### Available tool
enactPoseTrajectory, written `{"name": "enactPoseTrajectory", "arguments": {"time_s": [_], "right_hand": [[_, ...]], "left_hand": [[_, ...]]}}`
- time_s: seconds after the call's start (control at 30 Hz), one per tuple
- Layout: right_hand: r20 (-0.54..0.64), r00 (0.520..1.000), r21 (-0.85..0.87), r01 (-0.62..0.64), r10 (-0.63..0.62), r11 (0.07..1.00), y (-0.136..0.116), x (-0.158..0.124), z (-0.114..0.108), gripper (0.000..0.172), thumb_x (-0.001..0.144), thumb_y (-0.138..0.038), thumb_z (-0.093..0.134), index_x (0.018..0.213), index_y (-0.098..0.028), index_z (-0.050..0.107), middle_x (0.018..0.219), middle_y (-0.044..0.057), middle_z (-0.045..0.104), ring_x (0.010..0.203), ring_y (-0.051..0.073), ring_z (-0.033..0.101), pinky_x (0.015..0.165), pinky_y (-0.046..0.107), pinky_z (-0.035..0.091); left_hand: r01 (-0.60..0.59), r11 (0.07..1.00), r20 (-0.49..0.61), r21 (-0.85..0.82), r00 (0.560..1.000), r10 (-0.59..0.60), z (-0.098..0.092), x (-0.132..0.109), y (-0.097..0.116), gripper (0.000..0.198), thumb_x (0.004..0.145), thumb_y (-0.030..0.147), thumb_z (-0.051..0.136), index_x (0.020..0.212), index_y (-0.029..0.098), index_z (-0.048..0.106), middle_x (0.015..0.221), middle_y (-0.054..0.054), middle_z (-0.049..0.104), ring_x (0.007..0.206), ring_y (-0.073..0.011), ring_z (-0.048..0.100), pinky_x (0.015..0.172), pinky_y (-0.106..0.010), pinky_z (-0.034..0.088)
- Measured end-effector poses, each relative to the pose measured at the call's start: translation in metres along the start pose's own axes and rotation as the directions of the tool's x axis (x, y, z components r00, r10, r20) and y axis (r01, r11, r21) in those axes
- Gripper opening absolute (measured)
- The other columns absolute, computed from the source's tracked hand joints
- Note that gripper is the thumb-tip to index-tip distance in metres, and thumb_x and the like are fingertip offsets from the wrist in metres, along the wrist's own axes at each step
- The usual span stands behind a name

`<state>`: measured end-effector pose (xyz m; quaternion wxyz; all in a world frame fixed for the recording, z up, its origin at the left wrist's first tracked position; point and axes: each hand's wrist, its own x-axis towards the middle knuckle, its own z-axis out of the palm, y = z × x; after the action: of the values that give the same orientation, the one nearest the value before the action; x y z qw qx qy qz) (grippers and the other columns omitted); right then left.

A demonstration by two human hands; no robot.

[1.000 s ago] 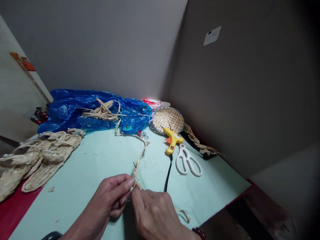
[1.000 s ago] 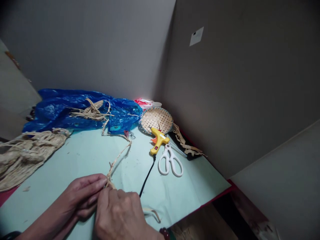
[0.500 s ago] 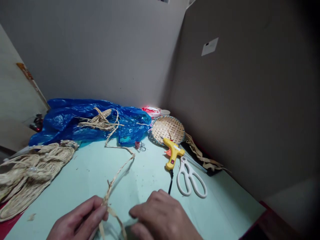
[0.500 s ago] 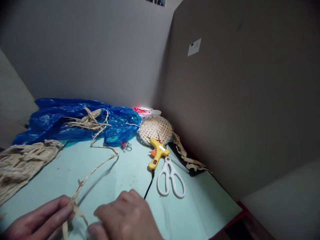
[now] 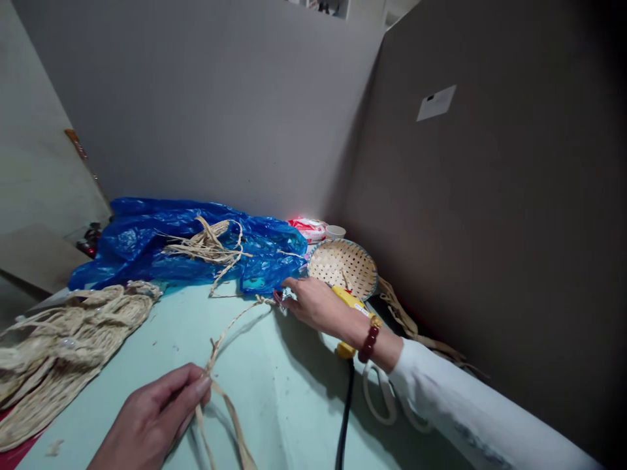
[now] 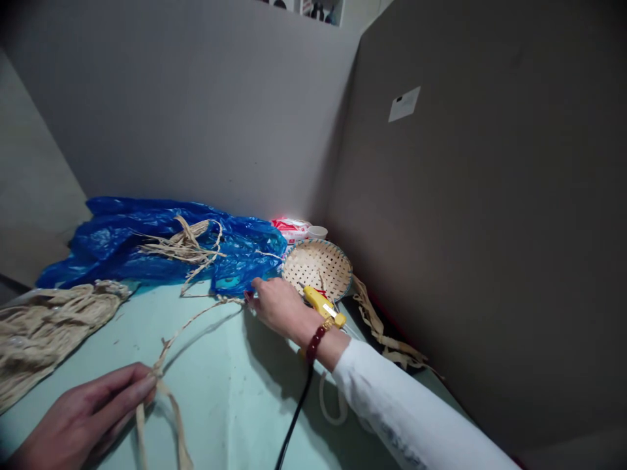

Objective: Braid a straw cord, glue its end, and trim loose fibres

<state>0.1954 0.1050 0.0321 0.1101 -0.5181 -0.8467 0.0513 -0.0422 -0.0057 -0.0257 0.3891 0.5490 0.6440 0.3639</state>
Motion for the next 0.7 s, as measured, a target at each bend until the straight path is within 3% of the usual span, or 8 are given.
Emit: {"name": "enactPoseTrajectory", "arguments": {"time_s": [0.17, 0.3, 0.47, 0.7], "right_hand": [[0.035, 0.999, -0.022, 0.004, -0.003, 1.000, 0.000, 0.019, 0.024, 0.015, 0.089, -0.018, 0.053, 0.100, -0.013, 0.061, 0.088, 0.008, 0.064, 0.076, 0.019, 0.058, 0.066, 0.029, 0.039], [0.014, 1.000, 0.014, 0.011, -0.011, 1.000, 0.005, 0.014, 0.024, 0.011, 0.087, -0.014, 0.054, 0.096, -0.013, 0.060, 0.087, 0.009, 0.063, 0.075, 0.018, 0.055, 0.065, 0.029, 0.035], [-0.041, 0.999, 0.109, 0.020, -0.016, 0.994, 0.015, -0.002, 0.017, 0.007, 0.087, -0.015, 0.052, 0.094, -0.013, 0.055, 0.086, 0.007, 0.060, 0.074, 0.017, 0.052, 0.065, 0.028, 0.033], [-0.061, 0.993, 0.234, 0.116, -0.104, 0.965, 0.019, -0.005, 0.010, 0.014, 0.091, -0.015, 0.048, 0.095, -0.016, 0.061, 0.089, 0.006, 0.058, 0.084, 0.017, 0.051, 0.075, 0.028, 0.038]], "left_hand": [[0.048, 0.998, 0.029, -0.044, 0.998, -0.047, -0.004, 0.020, 0.014, 0.038, 0.075, 0.056, 0.060, 0.067, 0.019, 0.056, 0.058, 0.006, 0.036, 0.055, -0.0124, 0.031, 0.049, -0.021, 0.027], [0.022, 0.995, -0.019, -0.098, 1.000, -0.024, -0.001, 0.039, 0.024, 0.037, 0.079, 0.055, 0.055, 0.067, 0.020, 0.052, 0.054, 0.009, 0.026, 0.050, -0.0104, 0.022, 0.046, -0.022, 0.017], [-0.060, 0.998, -0.024, -0.022, 0.998, 0.059, 0.011, 0.061, 0.034, 0.035, 0.081, 0.051, 0.052, 0.063, 0.020, 0.051, 0.053, 0.008, 0.029, 0.052, -0.0125, 0.027, 0.050, -0.023, 0.020], [-0.182, 0.978, 0.131, 0.105, 0.977, 0.168, 0.036, 0.077, 0.043, 0.031, 0.084, 0.042, 0.049, 0.059, 0.022, 0.044, 0.057, 0.006, 0.038, 0.060, -0.0168, 0.040, 0.058, -0.027, 0.029]]}}
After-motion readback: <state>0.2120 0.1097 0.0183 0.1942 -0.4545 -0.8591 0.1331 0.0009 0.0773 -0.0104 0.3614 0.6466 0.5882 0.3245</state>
